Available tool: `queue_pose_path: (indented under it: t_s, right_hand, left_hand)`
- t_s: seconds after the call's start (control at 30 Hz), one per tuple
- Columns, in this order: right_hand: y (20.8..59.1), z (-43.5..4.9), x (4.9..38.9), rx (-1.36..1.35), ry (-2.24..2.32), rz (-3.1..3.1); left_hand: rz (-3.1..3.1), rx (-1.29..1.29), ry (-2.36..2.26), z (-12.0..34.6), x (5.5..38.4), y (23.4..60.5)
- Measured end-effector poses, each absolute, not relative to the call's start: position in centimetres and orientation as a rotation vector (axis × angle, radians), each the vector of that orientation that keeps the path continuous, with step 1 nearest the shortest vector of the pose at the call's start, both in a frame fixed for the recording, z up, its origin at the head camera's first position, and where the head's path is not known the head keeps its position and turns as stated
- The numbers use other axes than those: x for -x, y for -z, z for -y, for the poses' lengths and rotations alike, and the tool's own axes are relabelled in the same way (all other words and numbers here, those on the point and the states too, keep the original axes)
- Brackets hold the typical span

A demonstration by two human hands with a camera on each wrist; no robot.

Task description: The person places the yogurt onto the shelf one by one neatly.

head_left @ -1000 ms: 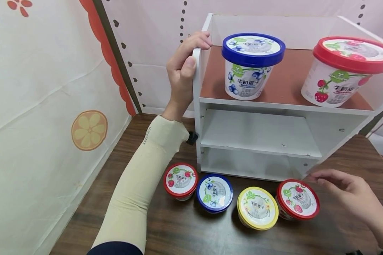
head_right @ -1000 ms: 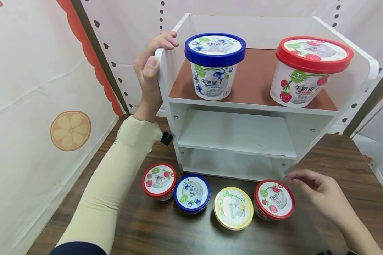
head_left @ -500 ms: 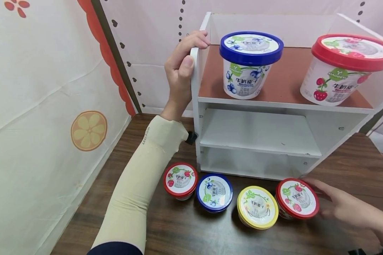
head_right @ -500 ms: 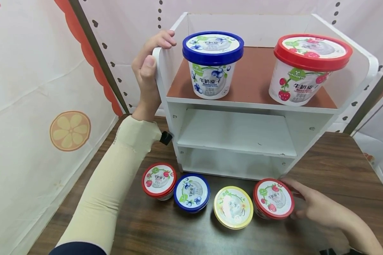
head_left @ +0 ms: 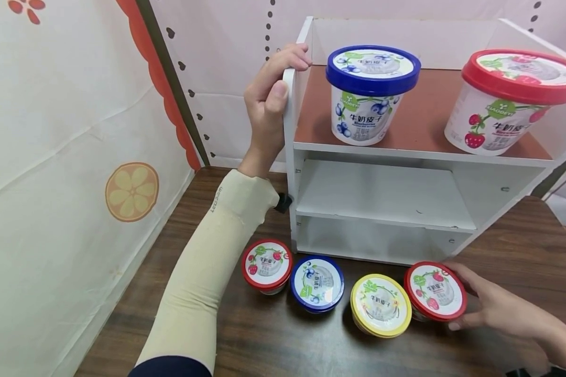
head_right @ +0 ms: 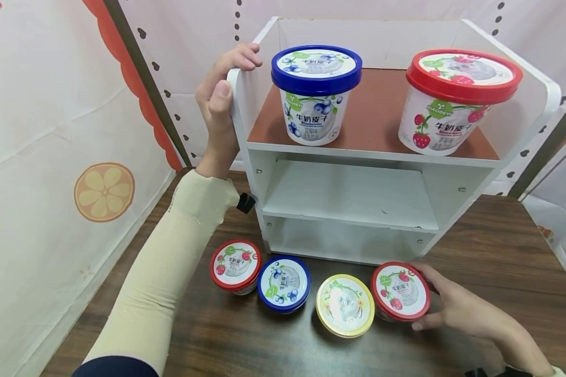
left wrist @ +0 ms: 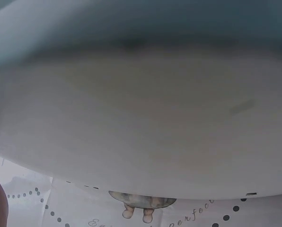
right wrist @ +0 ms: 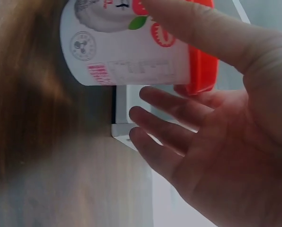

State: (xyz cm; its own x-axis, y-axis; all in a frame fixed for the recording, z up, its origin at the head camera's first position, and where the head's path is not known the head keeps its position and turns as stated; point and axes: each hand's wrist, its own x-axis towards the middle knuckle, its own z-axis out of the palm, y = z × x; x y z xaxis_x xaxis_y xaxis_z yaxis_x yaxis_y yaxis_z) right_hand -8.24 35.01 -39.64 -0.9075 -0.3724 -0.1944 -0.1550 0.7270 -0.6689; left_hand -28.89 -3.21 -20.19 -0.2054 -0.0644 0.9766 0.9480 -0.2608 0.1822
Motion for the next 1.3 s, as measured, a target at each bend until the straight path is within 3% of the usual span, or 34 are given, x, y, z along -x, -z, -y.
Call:
queue_pose_path:
  t_s: [1.3]
  right_hand:
    - [42.1,-33.9,8.5,0.451,1.271,-2.566]
  left_hand:
    - [1.142,1.221,1.594,3.2,29.2,20.4]
